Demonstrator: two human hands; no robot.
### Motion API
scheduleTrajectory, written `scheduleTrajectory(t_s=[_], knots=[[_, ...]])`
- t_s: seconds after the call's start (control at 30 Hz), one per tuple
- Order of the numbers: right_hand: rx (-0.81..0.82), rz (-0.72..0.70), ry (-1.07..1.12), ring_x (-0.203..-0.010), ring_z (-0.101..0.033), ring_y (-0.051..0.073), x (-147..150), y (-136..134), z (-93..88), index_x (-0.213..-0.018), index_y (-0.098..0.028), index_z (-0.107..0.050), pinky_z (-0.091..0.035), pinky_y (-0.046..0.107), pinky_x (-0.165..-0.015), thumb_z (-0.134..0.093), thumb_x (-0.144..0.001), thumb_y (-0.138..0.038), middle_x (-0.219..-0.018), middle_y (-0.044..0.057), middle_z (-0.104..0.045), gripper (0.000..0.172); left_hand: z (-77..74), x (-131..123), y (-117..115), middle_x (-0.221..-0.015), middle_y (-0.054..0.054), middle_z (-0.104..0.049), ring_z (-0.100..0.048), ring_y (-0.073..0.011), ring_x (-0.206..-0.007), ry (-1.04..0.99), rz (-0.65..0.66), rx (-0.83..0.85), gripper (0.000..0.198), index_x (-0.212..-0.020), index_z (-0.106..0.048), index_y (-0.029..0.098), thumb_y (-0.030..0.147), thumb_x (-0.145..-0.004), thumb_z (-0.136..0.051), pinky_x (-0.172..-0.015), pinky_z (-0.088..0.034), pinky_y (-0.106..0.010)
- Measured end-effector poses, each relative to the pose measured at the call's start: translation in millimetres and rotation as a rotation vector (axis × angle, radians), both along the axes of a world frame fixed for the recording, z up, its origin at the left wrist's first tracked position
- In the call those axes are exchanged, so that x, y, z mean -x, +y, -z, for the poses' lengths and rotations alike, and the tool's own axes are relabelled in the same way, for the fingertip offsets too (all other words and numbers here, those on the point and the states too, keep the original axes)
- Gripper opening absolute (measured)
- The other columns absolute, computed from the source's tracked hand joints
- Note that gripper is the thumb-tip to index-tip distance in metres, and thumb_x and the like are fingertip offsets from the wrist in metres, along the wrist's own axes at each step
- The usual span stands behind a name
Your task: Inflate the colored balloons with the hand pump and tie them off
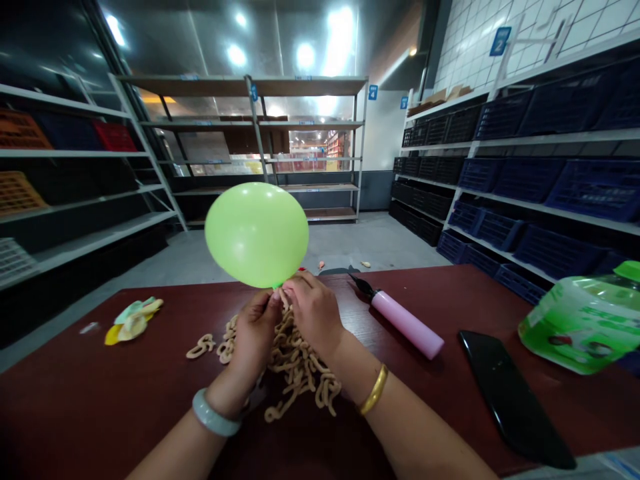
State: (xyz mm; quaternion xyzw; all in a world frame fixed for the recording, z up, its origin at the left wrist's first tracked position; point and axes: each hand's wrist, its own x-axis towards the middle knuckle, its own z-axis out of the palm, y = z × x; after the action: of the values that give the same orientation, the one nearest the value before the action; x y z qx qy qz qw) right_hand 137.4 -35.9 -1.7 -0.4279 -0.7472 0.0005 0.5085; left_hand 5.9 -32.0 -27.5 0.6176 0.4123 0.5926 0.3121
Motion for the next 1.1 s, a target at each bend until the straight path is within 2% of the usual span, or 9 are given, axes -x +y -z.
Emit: scheduleTrajectory(t_s=[0.23, 0.37, 0.47, 0.53, 0.7, 0.83, 0.9, 1.0, 1.1], knots=[[0.15, -0.154, 0.287, -0.084, -0.062, 0.019, -1.3, 8.3, 0.9, -0.086, -0.022, -0.064, -0.05, 0.032, -0.076, -0.055, -0.089, -0.019, -0.086, 0.004, -0.066, 0.01, -2.2, -2.1, -0.5, -0.065, 0.001, -0.055, -0.044, -0.012, -0.057, -0.115, 0.062, 0.059, 0.026, -0.087, -0.067, 0.018, 0.042, -0.087, -0.058, -0.055, -0.036, -0.023], [0.362, -0.234, 0.455, -0.078, -0.062, 0.018, -0.1, 8.6, -1.3, -0.085, -0.021, -0.066, -0.053, 0.029, -0.063, -0.062, -0.081, -0.023, -0.089, 0.004, -0.066, 0.006, -3.1, 1.0, 1.0, -0.066, 0.0, -0.056, -0.046, -0.0129, -0.06, -0.053, 0.038, 0.041, 0.026, -0.09, -0.07, 0.018, 0.041, -0.087, -0.058, -0.056, -0.036, -0.023], [0.58, -0.355, 0.613, -0.067, -0.06, 0.016, -0.1, 9.6, -3.2, -0.082, -0.02, -0.062, -0.052, 0.027, -0.054, -0.066, -0.077, -0.028, -0.079, 0.002, -0.064, 0.01, -2.2, 2.5, 1.7, -0.068, 0.0, -0.057, -0.047, -0.0132, -0.062, -0.023, 0.029, 0.018, 0.025, -0.09, -0.071, 0.017, 0.039, -0.088, -0.058, -0.057, -0.036, -0.023], [0.64, -0.399, 0.662, -0.063, -0.058, 0.014, 0.2, 9.4, -4.8, -0.079, -0.02, -0.06, -0.051, 0.025, -0.052, -0.067, -0.076, -0.027, -0.072, 0.0, -0.061, 0.01, -0.6, 2.8, 2.4, -0.067, 0.0, -0.055, -0.045, -0.0126, -0.061, -0.025, 0.055, 0.026, 0.025, -0.087, -0.069, 0.017, 0.039, -0.088, -0.057, -0.057, -0.035, -0.023], [0.537, -0.326, 0.559, -0.061, -0.056, 0.013, 1.2, 2.3, -11.9, -0.077, -0.02, -0.058, -0.051, 0.026, -0.054, -0.065, -0.077, -0.024, -0.075, -0.001, -0.058, 0.009, 3.1, 3.6, 4.7, -0.063, 0.003, -0.047, -0.038, -0.0103, -0.057, -0.106, 0.11, 0.09, 0.026, -0.082, -0.066, 0.016, 0.04, -0.088, -0.057, -0.054, -0.031, -0.022], [0.244, -0.207, 0.291, -0.079, -0.058, 0.017, 0.3, -3.0, -15.5, -0.075, -0.02, -0.06, -0.049, 0.028, -0.068, -0.064, -0.081, -0.018, -0.082, 0.002, -0.062, 0.007, 2.5, 2.3, 5.1, -0.061, 0.005, -0.043, -0.034, -0.0088, -0.055, -0.218, 0.17, 0.128, 0.02, -0.081, -0.064, 0.016, 0.036, -0.085, -0.063, -0.052, -0.028, -0.021], [0.149, -0.191, 0.214, -0.083, -0.057, 0.017, -0.1, -2.9, -14.3, -0.076, -0.02, -0.06, -0.047, 0.028, -0.074, -0.064, -0.082, -0.015, -0.082, 0.001, -0.062, 0.009, 1.8, 0.5, 5.0, -0.06, 0.006, -0.042, -0.032, -0.0082, -0.054, -0.299, 0.202, 0.165, 0.019, -0.08, -0.063, 0.016, 0.035, -0.082, -0.065, -0.05, -0.026, -0.021], [0.148, -0.196, 0.247, -0.081, -0.058, 0.016, 0.2, -0.7, -10.5, -0.079, -0.02, -0.06, -0.047, 0.027, -0.074, -0.066, -0.081, -0.015, -0.082, 0.001, -0.062, 0.008, 2.5, -1.7, 5.6, -0.059, 0.006, -0.042, -0.031, -0.0075, -0.053, -0.385, 0.219, 0.207, 0.02, -0.08, -0.063, 0.015, 0.034, -0.08, -0.068, -0.049, -0.025, -0.02], [0.205, -0.225, 0.332, -0.078, -0.06, 0.015, 0.7, 0.9, -8.6, -0.086, -0.02, -0.062, -0.048, 0.026, -0.071, -0.069, -0.078, -0.015, -0.085, 0.0, -0.064, 0.011, 5.5, -1.5, 6.9, -0.063, 0.005, -0.046, -0.033, -0.0078, -0.055, -0.371, 0.206, 0.189, 0.02, -0.083, -0.065, 0.015, 0.035, -0.081, -0.068, -0.051, -0.027, -0.021]])
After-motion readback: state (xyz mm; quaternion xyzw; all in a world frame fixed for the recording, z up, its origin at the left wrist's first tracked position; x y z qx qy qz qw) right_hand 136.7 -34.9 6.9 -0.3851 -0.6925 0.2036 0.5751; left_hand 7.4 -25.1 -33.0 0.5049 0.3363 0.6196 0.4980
